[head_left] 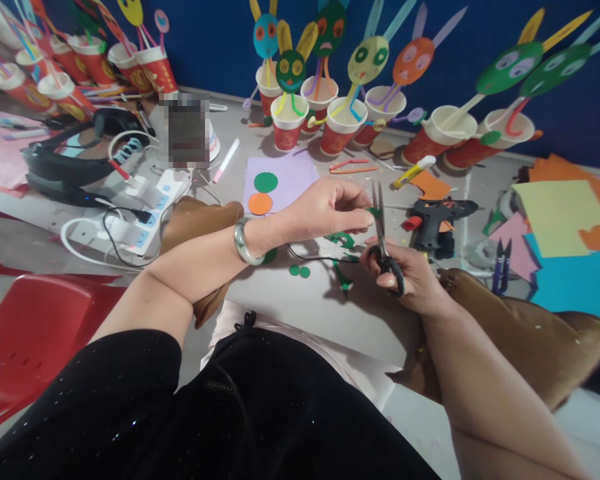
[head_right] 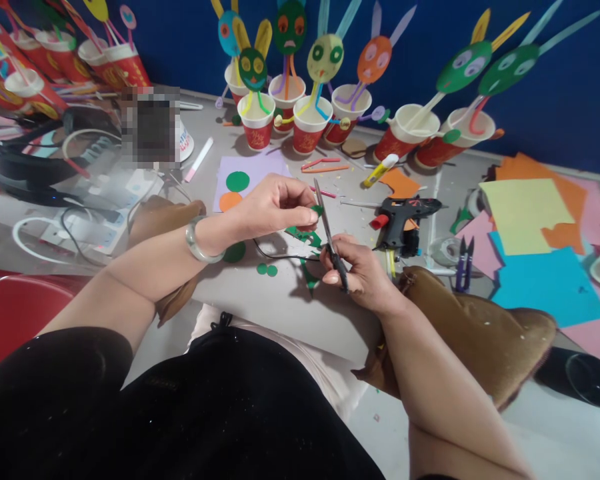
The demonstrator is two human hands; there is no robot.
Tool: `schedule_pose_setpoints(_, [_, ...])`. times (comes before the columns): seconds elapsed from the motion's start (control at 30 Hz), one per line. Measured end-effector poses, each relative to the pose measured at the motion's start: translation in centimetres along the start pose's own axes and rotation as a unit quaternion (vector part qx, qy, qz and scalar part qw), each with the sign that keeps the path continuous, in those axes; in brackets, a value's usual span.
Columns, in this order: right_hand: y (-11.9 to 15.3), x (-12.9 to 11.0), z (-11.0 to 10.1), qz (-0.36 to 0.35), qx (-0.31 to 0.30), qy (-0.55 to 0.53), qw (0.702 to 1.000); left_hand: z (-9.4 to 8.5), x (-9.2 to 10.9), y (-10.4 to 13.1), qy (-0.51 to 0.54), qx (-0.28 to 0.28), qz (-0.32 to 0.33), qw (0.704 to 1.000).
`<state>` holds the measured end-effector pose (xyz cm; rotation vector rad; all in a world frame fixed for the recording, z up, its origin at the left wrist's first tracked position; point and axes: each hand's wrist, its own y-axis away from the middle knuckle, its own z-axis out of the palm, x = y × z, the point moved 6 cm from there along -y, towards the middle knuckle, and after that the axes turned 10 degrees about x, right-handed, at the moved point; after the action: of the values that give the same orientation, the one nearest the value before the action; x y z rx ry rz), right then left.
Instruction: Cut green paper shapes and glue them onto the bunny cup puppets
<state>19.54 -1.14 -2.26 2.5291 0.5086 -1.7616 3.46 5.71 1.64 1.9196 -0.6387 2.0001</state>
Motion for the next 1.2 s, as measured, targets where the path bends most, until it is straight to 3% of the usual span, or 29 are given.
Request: schedule_pose_setpoints(1.2, [-0.07,-0.64,0.41,-0.013,-0.016,-0.007,1.000,0.66,-0.65,0.04,0.025,0.002,-0.005,1.000])
